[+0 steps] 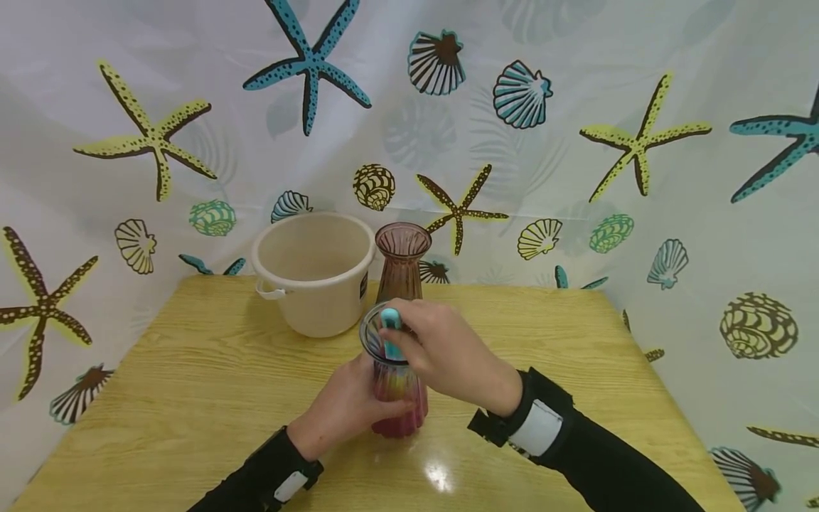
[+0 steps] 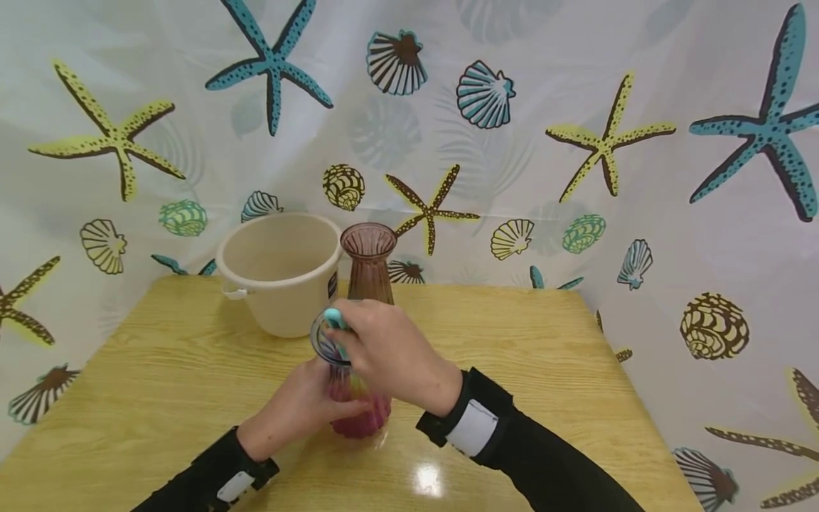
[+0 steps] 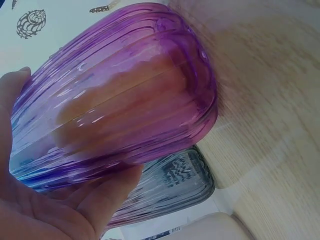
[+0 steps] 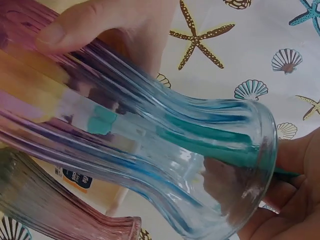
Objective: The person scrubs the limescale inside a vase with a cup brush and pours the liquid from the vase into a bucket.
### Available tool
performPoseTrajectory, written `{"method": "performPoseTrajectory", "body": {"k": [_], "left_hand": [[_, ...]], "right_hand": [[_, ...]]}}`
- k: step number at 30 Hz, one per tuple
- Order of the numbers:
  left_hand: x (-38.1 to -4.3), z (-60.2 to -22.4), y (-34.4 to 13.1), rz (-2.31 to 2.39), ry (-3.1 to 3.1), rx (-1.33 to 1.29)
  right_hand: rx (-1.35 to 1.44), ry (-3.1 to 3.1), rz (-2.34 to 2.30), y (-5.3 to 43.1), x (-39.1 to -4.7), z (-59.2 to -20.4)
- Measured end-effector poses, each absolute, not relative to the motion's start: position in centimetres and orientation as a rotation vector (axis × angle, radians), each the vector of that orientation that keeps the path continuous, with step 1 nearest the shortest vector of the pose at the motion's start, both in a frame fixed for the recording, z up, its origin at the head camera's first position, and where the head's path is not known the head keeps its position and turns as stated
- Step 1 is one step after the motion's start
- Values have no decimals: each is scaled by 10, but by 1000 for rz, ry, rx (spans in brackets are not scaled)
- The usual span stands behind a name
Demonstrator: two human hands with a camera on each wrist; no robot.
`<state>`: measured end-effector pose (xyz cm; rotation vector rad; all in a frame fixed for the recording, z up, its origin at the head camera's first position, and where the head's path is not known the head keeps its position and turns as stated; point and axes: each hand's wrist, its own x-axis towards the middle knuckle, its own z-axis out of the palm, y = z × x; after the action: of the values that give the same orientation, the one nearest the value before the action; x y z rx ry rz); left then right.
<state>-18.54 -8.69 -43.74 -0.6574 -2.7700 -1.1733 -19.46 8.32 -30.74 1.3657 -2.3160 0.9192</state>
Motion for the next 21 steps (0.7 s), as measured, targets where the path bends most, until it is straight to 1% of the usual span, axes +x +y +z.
{"method": "performPoseTrajectory", "body": {"k": [6, 12, 21], "left_hand": [[-186, -437, -86, -1167, -2771, -655], [-185, -436, -86, -1193, -2797, -649], [-186, -436, -87, -1208, -2803, -640]], "right_hand": [[1346, -2342, 1062, 88, -200, -311], [1321, -2362, 1082, 92, -204, -307], [1319, -2424, 794, 89, -201, -294]]}}
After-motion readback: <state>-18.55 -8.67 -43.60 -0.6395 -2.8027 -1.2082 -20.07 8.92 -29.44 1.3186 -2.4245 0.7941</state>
